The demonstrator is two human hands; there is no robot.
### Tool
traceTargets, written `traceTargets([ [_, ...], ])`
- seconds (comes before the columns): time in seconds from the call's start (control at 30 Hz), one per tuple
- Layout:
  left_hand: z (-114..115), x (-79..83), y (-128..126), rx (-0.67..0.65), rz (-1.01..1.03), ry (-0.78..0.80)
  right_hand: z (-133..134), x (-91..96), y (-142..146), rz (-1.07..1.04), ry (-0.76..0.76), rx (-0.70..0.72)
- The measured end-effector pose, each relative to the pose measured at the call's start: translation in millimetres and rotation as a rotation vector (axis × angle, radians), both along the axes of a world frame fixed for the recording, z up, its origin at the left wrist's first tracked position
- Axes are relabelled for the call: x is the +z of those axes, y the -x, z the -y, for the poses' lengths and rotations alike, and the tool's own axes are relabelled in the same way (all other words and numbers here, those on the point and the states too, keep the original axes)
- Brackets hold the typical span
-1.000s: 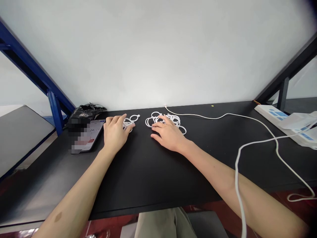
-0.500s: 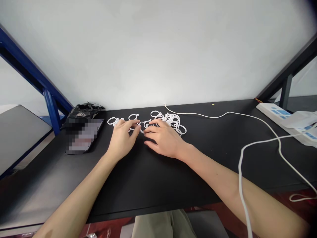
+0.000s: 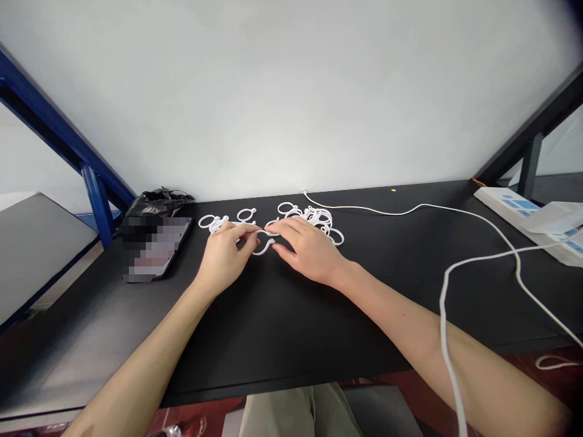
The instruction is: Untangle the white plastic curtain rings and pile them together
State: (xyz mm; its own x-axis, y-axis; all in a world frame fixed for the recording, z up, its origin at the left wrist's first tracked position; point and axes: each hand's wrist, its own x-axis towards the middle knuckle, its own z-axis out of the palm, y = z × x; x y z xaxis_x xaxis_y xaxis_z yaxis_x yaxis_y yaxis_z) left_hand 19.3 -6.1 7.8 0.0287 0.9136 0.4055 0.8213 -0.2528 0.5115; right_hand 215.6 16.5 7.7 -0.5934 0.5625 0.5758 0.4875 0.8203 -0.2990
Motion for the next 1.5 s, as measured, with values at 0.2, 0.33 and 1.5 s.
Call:
traceTargets([
  [0.2,0.2,-3.5,0.7,-0.049,-0.044,-0.057,3.0,-6.2,3.2,-0.172,0.25,0.064],
  [0.33,0.9,-3.6,0.4,-0.073,-0.076,-0.087,3.9,-6.9,4.9,-0.241,0.287,0.078],
  [1.5,-1.8,-3.9,4.0,-0.15,-0.129,-0.09,-3.5,-7.5,1.4,-0.054,0.176,-0.135],
])
